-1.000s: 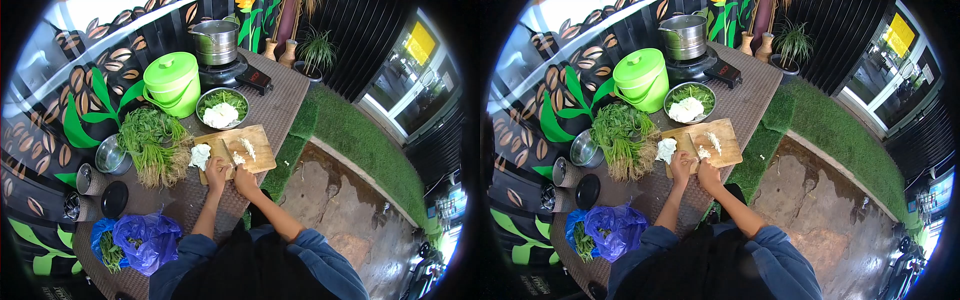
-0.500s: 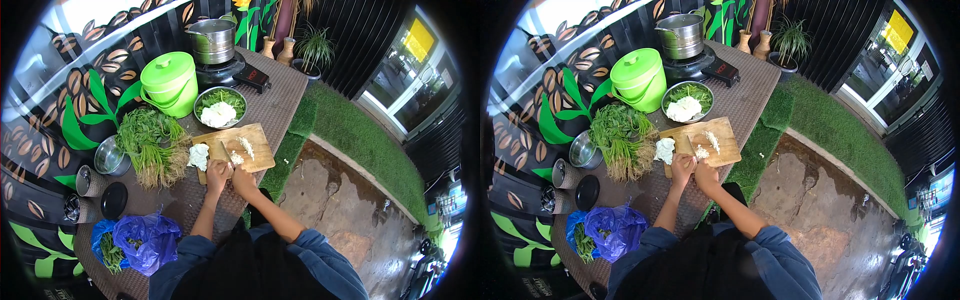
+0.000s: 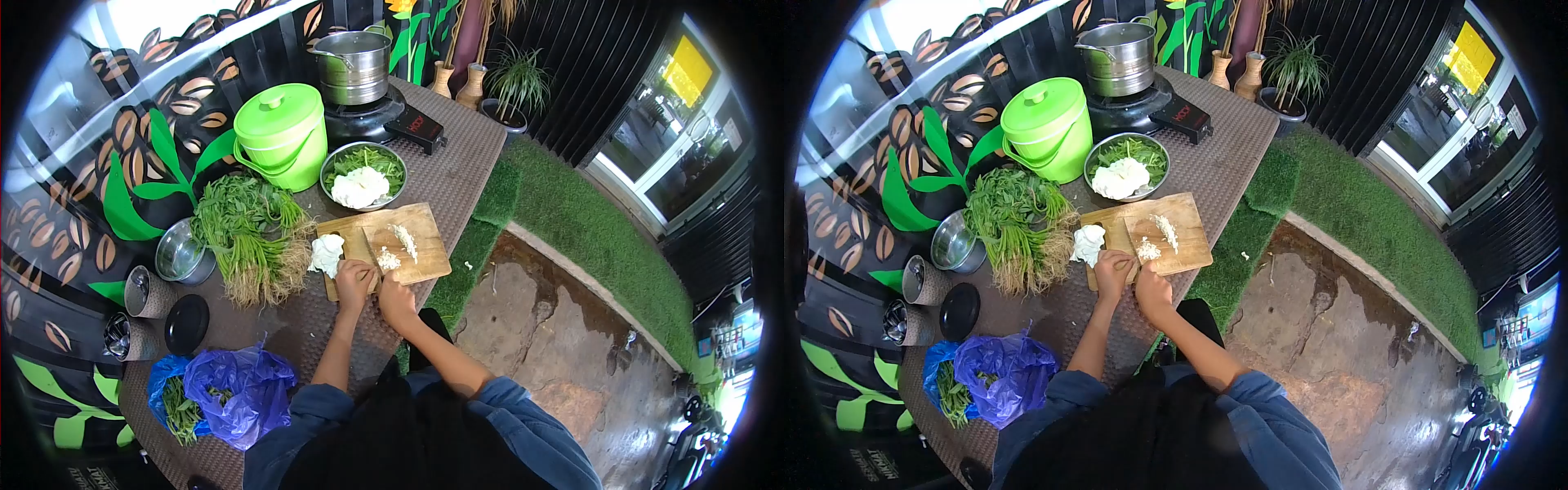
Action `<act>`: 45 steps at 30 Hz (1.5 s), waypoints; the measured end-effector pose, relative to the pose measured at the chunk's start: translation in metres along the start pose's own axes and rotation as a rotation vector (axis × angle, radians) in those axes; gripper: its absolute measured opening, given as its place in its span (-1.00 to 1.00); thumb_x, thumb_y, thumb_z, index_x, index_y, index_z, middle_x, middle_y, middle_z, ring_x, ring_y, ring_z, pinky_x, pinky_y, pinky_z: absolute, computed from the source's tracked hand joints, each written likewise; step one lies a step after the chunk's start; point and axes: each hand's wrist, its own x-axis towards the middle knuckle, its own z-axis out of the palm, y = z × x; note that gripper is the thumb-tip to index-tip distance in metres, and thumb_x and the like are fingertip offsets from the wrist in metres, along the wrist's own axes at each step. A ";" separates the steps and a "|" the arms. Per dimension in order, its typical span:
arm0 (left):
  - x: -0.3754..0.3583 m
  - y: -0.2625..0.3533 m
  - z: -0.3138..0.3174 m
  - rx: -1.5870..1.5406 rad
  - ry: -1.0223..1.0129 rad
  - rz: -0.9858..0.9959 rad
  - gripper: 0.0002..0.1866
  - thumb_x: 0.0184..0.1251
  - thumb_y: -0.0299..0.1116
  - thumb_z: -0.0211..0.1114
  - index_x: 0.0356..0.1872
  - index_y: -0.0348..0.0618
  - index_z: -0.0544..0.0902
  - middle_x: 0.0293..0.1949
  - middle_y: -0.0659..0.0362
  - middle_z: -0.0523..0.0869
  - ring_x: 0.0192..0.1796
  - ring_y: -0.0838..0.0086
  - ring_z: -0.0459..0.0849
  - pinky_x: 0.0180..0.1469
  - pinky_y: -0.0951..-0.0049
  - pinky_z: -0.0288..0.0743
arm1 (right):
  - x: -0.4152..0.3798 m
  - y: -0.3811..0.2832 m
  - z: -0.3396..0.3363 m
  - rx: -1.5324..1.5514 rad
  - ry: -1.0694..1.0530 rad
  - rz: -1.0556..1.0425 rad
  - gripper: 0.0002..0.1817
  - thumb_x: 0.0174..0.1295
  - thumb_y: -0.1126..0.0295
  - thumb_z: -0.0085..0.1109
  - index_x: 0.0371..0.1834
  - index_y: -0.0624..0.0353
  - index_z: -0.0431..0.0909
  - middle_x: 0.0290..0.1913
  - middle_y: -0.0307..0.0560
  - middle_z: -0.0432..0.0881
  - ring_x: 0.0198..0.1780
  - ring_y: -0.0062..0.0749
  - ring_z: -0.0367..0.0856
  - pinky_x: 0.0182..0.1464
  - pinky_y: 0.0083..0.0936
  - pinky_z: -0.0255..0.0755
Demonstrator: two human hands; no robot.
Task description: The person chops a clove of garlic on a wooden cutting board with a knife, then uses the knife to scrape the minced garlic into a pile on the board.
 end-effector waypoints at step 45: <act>-0.007 0.014 -0.006 0.049 0.000 0.047 -0.94 0.05 -0.49 0.38 -0.43 -0.23 0.74 -0.37 0.10 0.64 -0.14 0.21 0.54 -0.09 0.27 0.46 | 0.019 0.004 -0.024 0.198 -0.131 -0.001 -0.56 0.35 0.14 -0.02 -0.06 0.41 0.36 -0.26 0.43 0.62 -0.13 0.27 0.63 -0.06 0.02 0.49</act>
